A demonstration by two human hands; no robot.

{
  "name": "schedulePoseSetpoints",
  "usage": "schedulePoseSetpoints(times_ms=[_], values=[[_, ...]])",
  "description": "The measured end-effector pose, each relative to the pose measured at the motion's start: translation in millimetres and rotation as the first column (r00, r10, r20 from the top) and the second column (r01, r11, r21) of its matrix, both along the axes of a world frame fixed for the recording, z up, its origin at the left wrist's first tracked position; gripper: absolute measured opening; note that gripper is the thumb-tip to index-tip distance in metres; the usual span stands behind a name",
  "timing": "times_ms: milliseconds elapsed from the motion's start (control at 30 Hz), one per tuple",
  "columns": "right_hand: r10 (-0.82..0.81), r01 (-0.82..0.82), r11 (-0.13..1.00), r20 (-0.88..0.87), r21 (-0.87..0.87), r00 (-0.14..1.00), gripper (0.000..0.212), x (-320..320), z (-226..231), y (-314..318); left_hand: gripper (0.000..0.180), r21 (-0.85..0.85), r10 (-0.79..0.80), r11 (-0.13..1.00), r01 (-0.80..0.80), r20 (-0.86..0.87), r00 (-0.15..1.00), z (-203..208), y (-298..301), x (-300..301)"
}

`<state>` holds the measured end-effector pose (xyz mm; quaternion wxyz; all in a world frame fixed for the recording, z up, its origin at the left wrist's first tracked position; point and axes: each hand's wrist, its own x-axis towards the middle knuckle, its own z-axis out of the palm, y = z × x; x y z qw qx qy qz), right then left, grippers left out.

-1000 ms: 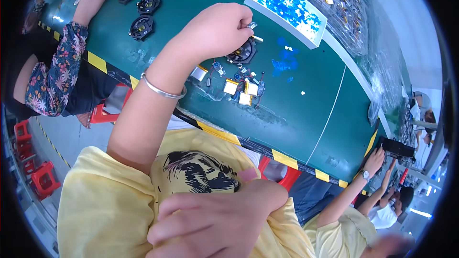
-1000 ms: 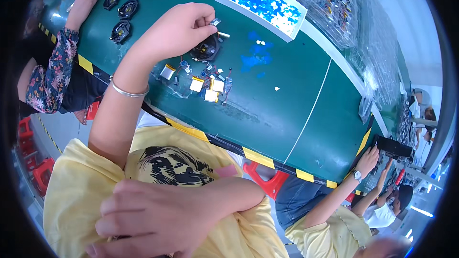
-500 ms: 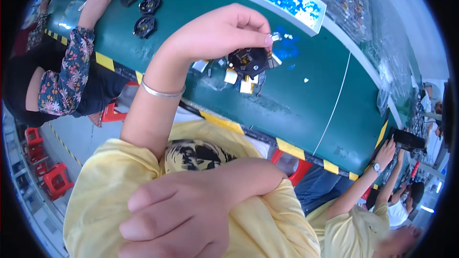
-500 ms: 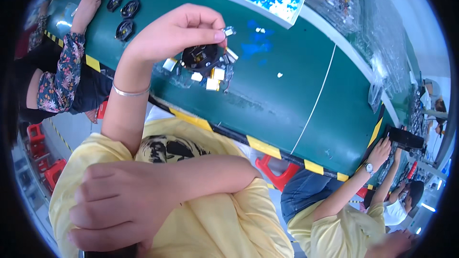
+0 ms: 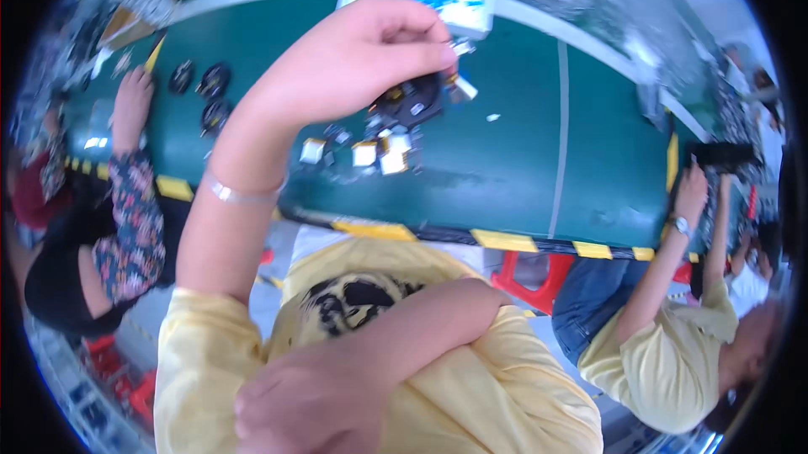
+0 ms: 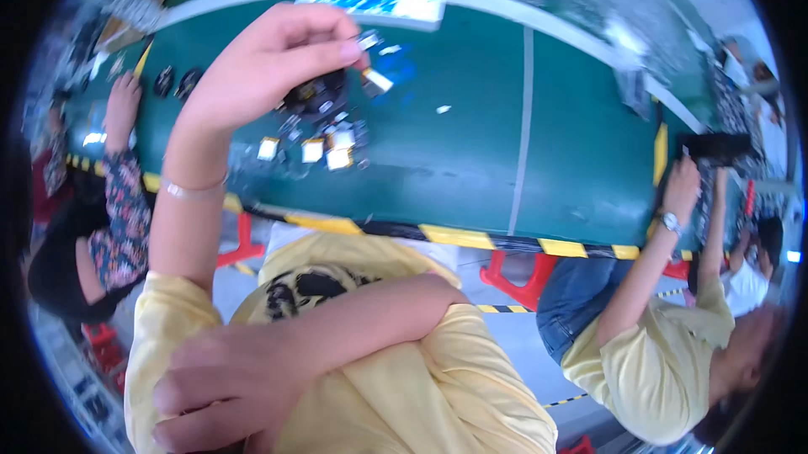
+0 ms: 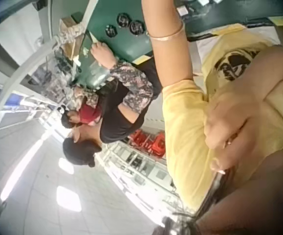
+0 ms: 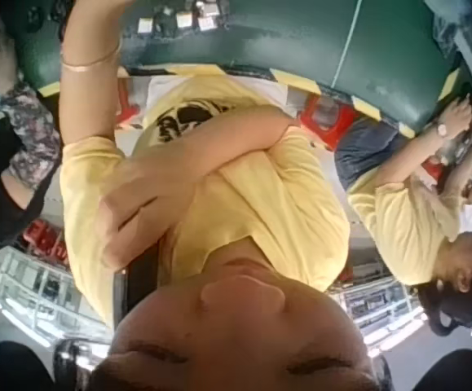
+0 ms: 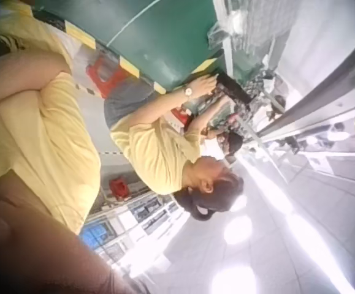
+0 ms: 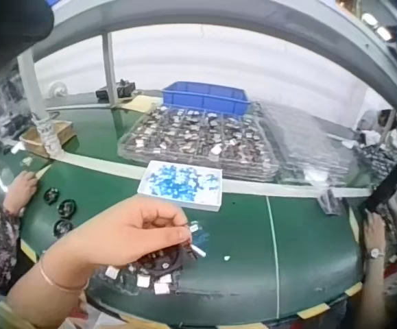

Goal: Assembling small electronic components into plastic device housings on an assembly line.

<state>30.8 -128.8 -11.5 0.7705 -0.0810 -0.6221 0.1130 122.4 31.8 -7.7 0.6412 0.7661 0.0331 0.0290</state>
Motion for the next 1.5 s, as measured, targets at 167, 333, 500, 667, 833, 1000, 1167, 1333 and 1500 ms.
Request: schedulePoseSetpoints(times_ms=[167, 333, 500, 667, 833, 1000, 1167, 1333, 1500], values=[[0.765, -0.819, 0.563, -0.308, -0.107, 0.566, 0.077, 8.0, 5.0, -7.0, 0.013, -0.022, 0.023, 1.0, -0.022, 0.019, 1.0, 7.5, -7.4, 3.1], [0.817, -0.847, 0.485, -0.234, -0.217, 0.527, 0.078, 22.7, 5.9, -5.6, 0.017, -0.2, -0.016, 0.979, 0.043, 0.133, 0.991, -1.9, -42.8, 9.0], [0.721, -0.672, 0.63, -0.029, -0.389, 0.693, 0.046, 55.0, -3.5, 6.9, 0.02, -0.051, -0.108, 0.992, 0.112, 0.067, 0.992, -1.1, -35.0, 5.7], [-0.37, 0.354, 0.775, 0.078, -0.523, 0.926, 0.019, 110.8, -25.2, -10.0, 0.018, -0.102, -0.19, 0.977, 0.187, -0.024, 0.981, -3.7, -9.0, -12.6], [-0.806, 0.634, 0.269, 0.19, -0.725, 0.56, 0.007, 127.9, -50.4, -35.1, 0.016, -0.208, -0.04, 0.978, 0.025, -0.068, 0.997, -22.0, -2.8, -9.1], [-0.686, 0.239, 0.34, -0.066, -0.91, 0.724, 0.017, 129.1, -58.5, -21.4, 0.018, -0.118, -0.16, 0.982, 0.149, -0.097, 0.982, -28.9, -2.4, -3.7], [-0.69, 0.377, 0.266, 0.098, -0.887, 0.717, 0.012, 137.7, -62.3, -18.1, 0.018, -0.112, -0.136, 0.986, 0.125, -0.093, 0.986, -38.2, 1.3, -5.1], [-0.665, 0.208, 0.291, -0.041, -0.934, 0.745, 0.012, 134.1, -59.2, -19.9, 0.017, -0.293, -0.121, 0.952, 0.093, -0.08, 0.989, -48.7, -4.4, -8.6], [-0.771, 0.458, 0.124, 0.205, -0.88, 0.603, 0.012, 137.9, -65.0, -24.2, 0.016, -0.16, -0.114, 0.984, 0.08, -0.219, 0.969, -59.2, -12.6, -14.5]])
